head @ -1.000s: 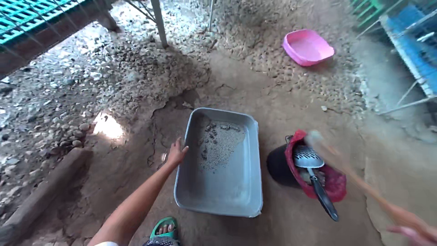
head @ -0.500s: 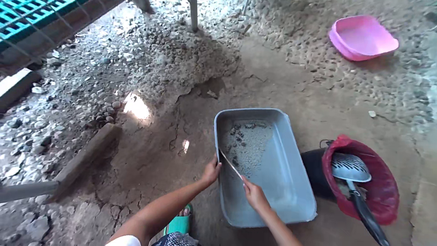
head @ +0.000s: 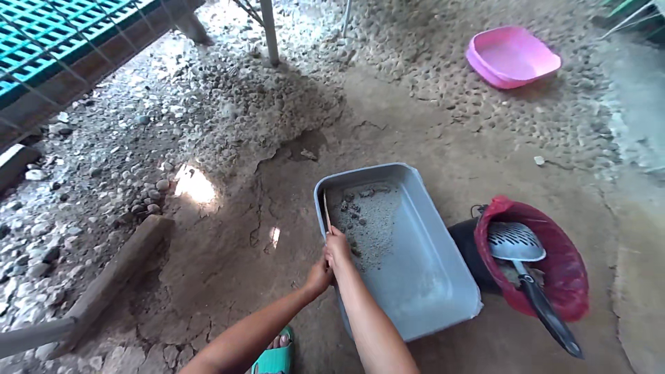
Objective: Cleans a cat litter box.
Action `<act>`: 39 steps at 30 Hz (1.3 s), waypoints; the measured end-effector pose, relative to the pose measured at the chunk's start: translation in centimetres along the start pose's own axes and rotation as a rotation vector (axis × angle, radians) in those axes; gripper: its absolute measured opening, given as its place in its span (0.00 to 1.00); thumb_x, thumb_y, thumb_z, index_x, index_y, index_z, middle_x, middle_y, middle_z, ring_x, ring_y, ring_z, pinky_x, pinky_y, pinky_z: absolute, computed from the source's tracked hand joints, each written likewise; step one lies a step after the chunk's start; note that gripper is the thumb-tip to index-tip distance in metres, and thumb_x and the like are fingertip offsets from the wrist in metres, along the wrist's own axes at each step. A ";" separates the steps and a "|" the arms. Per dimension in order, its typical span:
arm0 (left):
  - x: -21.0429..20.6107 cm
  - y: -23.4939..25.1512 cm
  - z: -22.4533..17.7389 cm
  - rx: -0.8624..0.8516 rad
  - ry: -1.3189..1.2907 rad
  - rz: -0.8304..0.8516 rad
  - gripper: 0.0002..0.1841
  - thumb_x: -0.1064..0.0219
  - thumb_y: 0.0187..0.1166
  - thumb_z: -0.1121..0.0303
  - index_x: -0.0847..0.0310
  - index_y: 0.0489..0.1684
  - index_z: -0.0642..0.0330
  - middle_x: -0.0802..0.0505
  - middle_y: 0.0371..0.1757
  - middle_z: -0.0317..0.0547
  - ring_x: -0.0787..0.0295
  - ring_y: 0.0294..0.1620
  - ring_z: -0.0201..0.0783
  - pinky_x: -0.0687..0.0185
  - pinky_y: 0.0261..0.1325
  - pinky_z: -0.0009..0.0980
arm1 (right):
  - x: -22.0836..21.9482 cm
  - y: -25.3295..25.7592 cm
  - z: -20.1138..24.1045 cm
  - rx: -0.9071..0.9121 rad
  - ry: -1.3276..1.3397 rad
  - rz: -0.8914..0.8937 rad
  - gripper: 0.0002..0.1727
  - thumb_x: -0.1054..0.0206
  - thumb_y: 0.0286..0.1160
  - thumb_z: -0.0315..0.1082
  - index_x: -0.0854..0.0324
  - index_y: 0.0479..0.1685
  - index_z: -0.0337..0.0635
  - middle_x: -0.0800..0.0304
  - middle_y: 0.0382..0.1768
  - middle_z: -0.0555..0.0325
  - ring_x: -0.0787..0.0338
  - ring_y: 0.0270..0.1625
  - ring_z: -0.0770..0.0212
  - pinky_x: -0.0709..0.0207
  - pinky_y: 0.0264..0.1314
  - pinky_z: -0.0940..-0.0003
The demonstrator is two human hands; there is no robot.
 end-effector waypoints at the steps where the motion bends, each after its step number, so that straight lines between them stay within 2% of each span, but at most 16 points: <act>1: 0.3 -0.7 -0.4 -0.015 0.007 -0.025 0.21 0.41 0.87 0.71 0.28 0.75 0.74 0.11 0.59 0.68 0.11 0.60 0.56 0.19 0.67 0.54 | -0.8 -0.1 0.0 -0.018 0.095 -0.013 0.23 0.47 0.92 0.31 0.29 0.84 0.44 0.24 0.37 0.50 0.33 0.25 0.61 0.37 0.24 0.63; 3: 0.4 -1.7 -0.6 -0.058 -0.071 -0.049 0.21 0.46 0.89 0.67 0.26 0.71 0.75 0.12 0.62 0.66 0.14 0.65 0.52 0.24 0.72 0.52 | -1.8 -0.5 -0.3 -0.069 0.217 -0.036 0.24 0.48 0.93 0.32 0.31 0.86 0.45 0.21 0.43 0.47 0.33 0.29 0.59 0.36 0.30 0.60; 7: 1.1 -4.1 -2.5 -0.001 -0.239 -0.070 0.18 0.52 0.90 0.71 0.26 0.67 0.76 0.12 0.57 0.62 0.14 0.58 0.44 0.21 0.64 0.43 | -3.1 -0.6 0.8 -0.131 0.437 -0.126 0.26 0.51 0.94 0.34 0.36 0.89 0.48 0.26 0.45 0.50 0.32 0.34 0.60 0.35 0.34 0.61; 10: 1.0 -6.7 -6.8 0.139 -0.194 -0.032 0.21 0.56 0.95 0.73 0.38 0.82 0.75 0.19 0.71 0.68 0.20 0.69 0.50 0.28 0.74 0.42 | -1.0 -3.7 4.6 -0.180 0.437 -0.179 0.26 0.57 0.97 0.32 0.41 0.90 0.45 0.26 0.64 0.45 0.25 0.51 0.55 0.30 0.52 0.57; 12: 0.5 -4.2 -4.2 0.106 -0.128 -0.020 0.29 0.49 0.92 0.74 0.52 0.92 0.68 0.18 0.68 0.72 0.13 0.63 0.59 0.19 0.68 0.51 | 2.3 -3.6 6.5 -0.159 0.474 -0.221 0.25 0.58 0.95 0.28 0.40 0.89 0.39 0.26 0.74 0.38 0.22 0.62 0.49 0.29 0.65 0.51; 13: 0.2 -2.6 -2.2 0.083 -0.146 -0.009 0.33 0.48 0.92 0.73 0.59 0.95 0.63 0.17 0.66 0.72 0.11 0.58 0.59 0.14 0.61 0.52 | 4.4 -1.6 6.1 -0.121 0.476 -0.269 0.24 0.56 0.94 0.28 0.35 0.86 0.38 0.22 0.66 0.39 0.21 0.54 0.52 0.26 0.58 0.54; 14: -0.1 -1.1 -0.3 0.058 -0.167 -0.006 0.36 0.46 0.91 0.72 0.64 0.96 0.59 0.16 0.64 0.70 0.09 0.54 0.58 0.11 0.56 0.52 | 6.7 1.3 5.1 -0.066 0.467 -0.332 0.20 0.54 0.93 0.30 0.31 0.78 0.38 0.23 0.48 0.47 0.26 0.37 0.59 0.29 0.38 0.63; 16: -0.5 0.2 1.4 0.059 -0.204 0.001 0.38 0.45 0.91 0.72 0.66 0.97 0.55 0.15 0.63 0.68 0.07 0.51 0.57 0.10 0.53 0.53 | 11.5 3.9 3.9 -0.008 0.431 -0.246 0.17 0.53 0.92 0.31 0.32 0.73 0.41 0.31 0.32 0.59 0.38 0.19 0.71 0.43 0.18 0.76; 19: -0.5 0.2 1.2 0.079 -0.248 0.015 0.39 0.44 0.90 0.72 0.68 0.97 0.54 0.16 0.59 0.67 0.08 0.49 0.56 0.10 0.52 0.51 | 19.2 -0.9 2.5 0.121 -0.187 -0.103 0.24 0.50 0.95 0.31 0.33 0.88 0.44 0.15 0.42 0.50 0.30 0.22 0.64 0.36 0.23 0.68; 21: -0.6 0.3 1.2 0.084 -0.267 0.031 0.39 0.44 0.90 0.72 0.67 0.97 0.54 0.16 0.61 0.67 0.08 0.50 0.56 0.10 0.52 0.52 | 21.8 -6.0 0.0 0.159 -0.730 -0.003 0.26 0.44 0.91 0.31 0.29 0.87 0.47 0.09 0.55 0.42 0.11 0.46 0.48 0.18 0.54 0.50; 23: -0.7 0.2 1.4 0.096 -0.257 0.036 0.39 0.44 0.91 0.71 0.68 0.97 0.54 0.16 0.63 0.67 0.08 0.52 0.56 0.10 0.54 0.51 | 21.8 -10.2 -4.4 0.075 -1.106 0.112 0.26 0.43 0.89 0.35 0.26 0.85 0.55 0.11 0.65 0.39 0.11 0.65 0.40 0.23 0.72 0.43; 25: -0.9 0.1 1.5 0.105 -0.242 0.038 0.38 0.45 0.92 0.71 0.68 0.97 0.54 0.16 0.65 0.67 0.08 0.53 0.56 0.11 0.55 0.51 | 20.0 -11.7 -8.0 0.003 -1.359 0.180 0.27 0.46 0.89 0.34 0.28 0.87 0.60 0.16 0.70 0.36 0.13 0.67 0.37 0.21 0.69 0.41; 29: -0.9 0.5 1.4 0.106 -0.220 0.038 0.38 0.46 0.92 0.69 0.68 0.98 0.51 0.15 0.65 0.66 0.07 0.54 0.55 0.09 0.55 0.52 | 13.3 -6.7 -6.1 0.083 -1.417 0.150 0.31 0.47 0.86 0.27 0.37 0.91 0.46 0.24 0.74 0.29 0.14 0.66 0.32 0.18 0.65 0.40; 33: -0.6 -0.2 1.2 0.127 -0.248 0.035 0.38 0.47 0.93 0.70 0.71 0.97 0.52 0.18 0.69 0.69 0.09 0.56 0.58 0.11 0.57 0.53 | 9.6 -1.1 0.9 0.166 -1.255 0.041 0.26 0.45 0.88 0.31 0.30 0.85 0.41 0.21 0.72 0.31 0.14 0.68 0.33 0.19 0.66 0.38; 36: -0.7 -0.1 1.2 0.120 -0.250 0.040 0.38 0.47 0.93 0.70 0.70 0.97 0.52 0.17 0.67 0.69 0.08 0.54 0.57 0.10 0.55 0.53 | 12.1 -3.4 1.4 0.164 -1.207 0.096 0.26 0.46 0.91 0.35 0.30 0.87 0.48 0.18 0.71 0.34 0.15 0.70 0.35 0.22 0.71 0.39; 39: -0.7 0.3 1.2 0.114 -0.222 0.056 0.39 0.46 0.93 0.70 0.71 0.98 0.51 0.17 0.67 0.68 0.09 0.55 0.57 0.11 0.57 0.53 | 13.5 -9.1 -2.8 0.110 -1.386 0.179 0.29 0.48 0.89 0.33 0.34 0.90 0.54 0.20 0.73 0.34 0.13 0.66 0.34 0.19 0.66 0.40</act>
Point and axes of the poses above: each hand's wrist, its own y-axis towards the middle knuckle, its own x-axis out of the back of the hand, z = x × y, the point moved 10 cm from there along y, towards the middle knuckle
